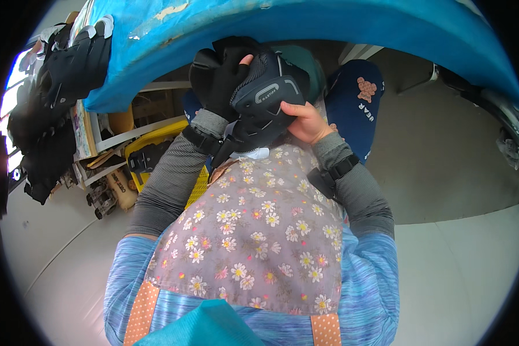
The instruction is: Insert foam padding into the ankle collar and tongue area of a shoe upper.
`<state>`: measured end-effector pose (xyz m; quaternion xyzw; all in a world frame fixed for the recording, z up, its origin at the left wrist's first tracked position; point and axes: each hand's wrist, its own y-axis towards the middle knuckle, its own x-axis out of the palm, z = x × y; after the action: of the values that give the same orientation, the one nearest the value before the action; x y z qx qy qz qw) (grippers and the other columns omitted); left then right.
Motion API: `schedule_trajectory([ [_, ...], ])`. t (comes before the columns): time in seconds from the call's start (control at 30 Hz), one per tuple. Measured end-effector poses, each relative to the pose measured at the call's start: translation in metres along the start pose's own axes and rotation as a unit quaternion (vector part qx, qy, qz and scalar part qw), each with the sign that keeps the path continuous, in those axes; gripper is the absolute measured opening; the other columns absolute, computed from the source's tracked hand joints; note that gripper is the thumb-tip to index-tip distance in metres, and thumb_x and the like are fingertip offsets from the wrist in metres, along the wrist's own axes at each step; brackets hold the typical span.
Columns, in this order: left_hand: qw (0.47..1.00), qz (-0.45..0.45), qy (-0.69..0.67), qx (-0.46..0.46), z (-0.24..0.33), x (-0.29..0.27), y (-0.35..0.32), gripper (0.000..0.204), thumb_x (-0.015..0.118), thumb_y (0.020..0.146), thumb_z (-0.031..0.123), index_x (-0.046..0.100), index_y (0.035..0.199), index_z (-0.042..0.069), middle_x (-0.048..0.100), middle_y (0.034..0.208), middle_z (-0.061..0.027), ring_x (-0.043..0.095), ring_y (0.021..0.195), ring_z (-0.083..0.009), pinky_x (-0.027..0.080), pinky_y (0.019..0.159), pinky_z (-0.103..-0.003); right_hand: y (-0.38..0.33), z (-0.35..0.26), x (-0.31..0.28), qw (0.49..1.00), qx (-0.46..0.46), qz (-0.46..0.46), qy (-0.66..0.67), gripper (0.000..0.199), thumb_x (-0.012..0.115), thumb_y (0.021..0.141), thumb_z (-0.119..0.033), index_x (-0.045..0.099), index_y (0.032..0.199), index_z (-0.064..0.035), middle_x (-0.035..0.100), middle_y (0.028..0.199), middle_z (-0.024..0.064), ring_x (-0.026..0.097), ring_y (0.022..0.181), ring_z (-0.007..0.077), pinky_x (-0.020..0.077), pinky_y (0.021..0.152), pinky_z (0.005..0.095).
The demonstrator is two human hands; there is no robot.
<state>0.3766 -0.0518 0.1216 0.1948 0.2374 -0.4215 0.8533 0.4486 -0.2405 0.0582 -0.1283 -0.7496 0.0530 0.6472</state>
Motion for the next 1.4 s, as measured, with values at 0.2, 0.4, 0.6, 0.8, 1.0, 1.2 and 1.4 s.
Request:
schedule_trajectory([
  [0.2, 0.977, 0.084, 0.154, 0.12, 0.036, -0.019, 0.008, 0.018, 0.061, 0.094, 0.02, 0.065, 0.107, 0.009, 0.068, 0.084, -0.0083, 0.065, 0.073, -0.0212, 0.049, 0.069, -0.03, -0.004, -0.007, 0.013, 0.999, -0.02, -0.025, -0.029, 0.036, 0.059, 0.09, -0.005, 0.056, 0.125, -0.0001, 0.062, 0.122, 0.0115, 0.058, 0.114, 0.0238, 0.0428, 0.103, 0.0384],
  [0.4, 0.99, 0.074, 0.083, 0.087, 0.026, -0.011, 0.008, 0.018, 0.06, 0.095, 0.021, 0.065, 0.106, 0.007, 0.068, 0.085, -0.0097, 0.066, 0.074, -0.0216, 0.049, 0.069, -0.029, 0.0, -0.01, 0.013, 0.997, -0.037, -0.023, -0.061, 0.034, 0.059, 0.089, -0.004, 0.058, 0.123, -0.0005, 0.063, 0.12, 0.0107, 0.059, 0.112, 0.0226, 0.0436, 0.101, 0.0369],
  [0.6, 0.993, 0.062, 0.06, 0.078, 0.011, -0.004, 0.007, 0.015, 0.06, 0.094, 0.015, 0.065, 0.105, 0.006, 0.068, 0.089, -0.0103, 0.065, 0.078, -0.022, 0.05, 0.072, -0.029, 0.005, -0.008, 0.003, 0.998, -0.025, -0.013, -0.059, 0.035, 0.06, 0.089, -0.005, 0.057, 0.124, -0.0005, 0.063, 0.121, 0.0102, 0.059, 0.112, 0.0218, 0.0435, 0.1, 0.0363],
  [0.8, 1.0, 0.017, -0.008, -0.003, -0.006, 0.005, 0.003, 0.018, 0.06, 0.094, 0.019, 0.065, 0.107, 0.007, 0.068, 0.09, -0.0128, 0.066, 0.08, -0.0258, 0.051, 0.072, -0.032, 0.004, -0.005, -0.003, 0.999, -0.017, -0.021, -0.046, 0.034, 0.059, 0.09, -0.005, 0.057, 0.123, 0.0003, 0.063, 0.121, 0.01, 0.059, 0.112, 0.0222, 0.0429, 0.101, 0.0368],
  [1.0, 1.0, 0.003, 0.029, -0.013, -0.005, 0.007, 0.003, 0.02, 0.06, 0.094, 0.022, 0.065, 0.107, 0.007, 0.067, 0.091, -0.0136, 0.065, 0.081, -0.0274, 0.051, 0.071, -0.034, 0.0, -0.004, -0.009, 0.999, -0.017, -0.02, -0.034, 0.034, 0.057, 0.09, -0.006, 0.057, 0.124, -0.0002, 0.063, 0.122, 0.0104, 0.058, 0.114, 0.0229, 0.0422, 0.102, 0.0375],
  [1.2, 0.99, 0.068, 0.09, 0.08, 0.026, -0.009, 0.008, 0.016, 0.063, 0.093, 0.021, 0.066, 0.102, 0.008, 0.067, 0.086, -0.0087, 0.065, 0.076, -0.0211, 0.05, 0.069, -0.03, -0.003, -0.004, 0.013, 0.999, -0.027, -0.013, -0.038, 0.034, 0.058, 0.09, -0.006, 0.058, 0.123, -0.0007, 0.063, 0.121, 0.01, 0.058, 0.114, 0.0227, 0.0423, 0.102, 0.0375],
  [1.4, 0.982, 0.095, 0.106, 0.124, 0.028, -0.013, 0.008, 0.017, 0.063, 0.092, 0.023, 0.068, 0.101, 0.009, 0.069, 0.082, -0.0085, 0.066, 0.069, -0.0199, 0.051, 0.065, -0.029, -0.004, -0.011, 0.013, 0.994, -0.042, -0.025, -0.093, 0.036, 0.061, 0.088, -0.006, 0.058, 0.124, -0.0013, 0.063, 0.122, 0.0095, 0.058, 0.113, 0.0223, 0.0424, 0.102, 0.0363],
])
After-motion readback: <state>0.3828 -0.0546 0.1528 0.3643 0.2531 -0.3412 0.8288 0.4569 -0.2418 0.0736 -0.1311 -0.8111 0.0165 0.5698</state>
